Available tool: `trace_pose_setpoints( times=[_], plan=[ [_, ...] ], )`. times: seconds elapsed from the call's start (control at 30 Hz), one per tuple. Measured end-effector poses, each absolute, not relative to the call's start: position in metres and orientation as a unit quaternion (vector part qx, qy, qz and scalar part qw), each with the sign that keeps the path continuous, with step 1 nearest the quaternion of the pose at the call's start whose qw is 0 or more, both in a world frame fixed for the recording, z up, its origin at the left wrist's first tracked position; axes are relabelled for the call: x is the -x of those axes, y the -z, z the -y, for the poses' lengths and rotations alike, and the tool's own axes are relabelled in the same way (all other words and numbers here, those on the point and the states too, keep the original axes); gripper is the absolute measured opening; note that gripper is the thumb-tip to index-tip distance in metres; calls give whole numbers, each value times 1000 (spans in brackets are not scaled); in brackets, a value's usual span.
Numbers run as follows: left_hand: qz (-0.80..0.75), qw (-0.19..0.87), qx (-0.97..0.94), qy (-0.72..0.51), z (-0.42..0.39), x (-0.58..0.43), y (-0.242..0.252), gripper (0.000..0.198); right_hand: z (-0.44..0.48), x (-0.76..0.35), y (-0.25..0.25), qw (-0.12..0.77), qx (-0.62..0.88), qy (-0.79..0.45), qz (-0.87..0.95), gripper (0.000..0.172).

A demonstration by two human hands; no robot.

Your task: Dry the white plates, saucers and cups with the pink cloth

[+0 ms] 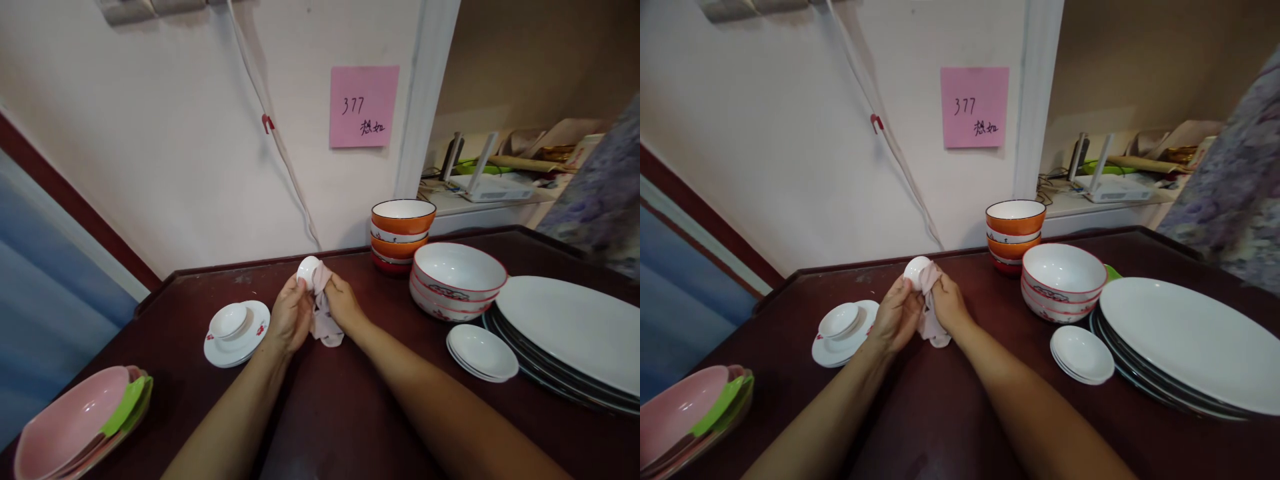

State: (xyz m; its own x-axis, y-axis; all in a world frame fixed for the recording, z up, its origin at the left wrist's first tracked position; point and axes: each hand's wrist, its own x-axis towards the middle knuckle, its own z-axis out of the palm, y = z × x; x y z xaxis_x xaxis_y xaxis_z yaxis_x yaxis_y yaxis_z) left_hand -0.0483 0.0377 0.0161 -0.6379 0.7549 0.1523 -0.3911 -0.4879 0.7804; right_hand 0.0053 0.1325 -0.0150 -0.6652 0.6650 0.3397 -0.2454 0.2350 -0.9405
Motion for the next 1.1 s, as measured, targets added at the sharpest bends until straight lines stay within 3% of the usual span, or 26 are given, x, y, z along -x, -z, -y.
trace_pose_setpoints(
  times=[0.1, 0.4, 0.7, 0.93, 1.1],
  plan=[
    [-374, 342, -249, -825, -36, 50, -18, 22, -133, -1, 17, 373, 139, -669, 628, 36],
    [-619, 287, -318, -659, -26, 73, -28, 17, -138, -8, 20, 419, 120, -593, 677, 43],
    [-533, 265, -339, -729, -28, 70, -16, 22, -122, -6, 7, 286, 122, -839, 447, 35],
    [-543, 309, -294, -723, -24, 73, -26, 23, -122, -6, 11, 335, 137, -787, 499, 61],
    [-549, 275, -336, -715, -24, 75, -26, 21, -120, -6, 8, 316, 114, -807, 485, 41]
  ],
)
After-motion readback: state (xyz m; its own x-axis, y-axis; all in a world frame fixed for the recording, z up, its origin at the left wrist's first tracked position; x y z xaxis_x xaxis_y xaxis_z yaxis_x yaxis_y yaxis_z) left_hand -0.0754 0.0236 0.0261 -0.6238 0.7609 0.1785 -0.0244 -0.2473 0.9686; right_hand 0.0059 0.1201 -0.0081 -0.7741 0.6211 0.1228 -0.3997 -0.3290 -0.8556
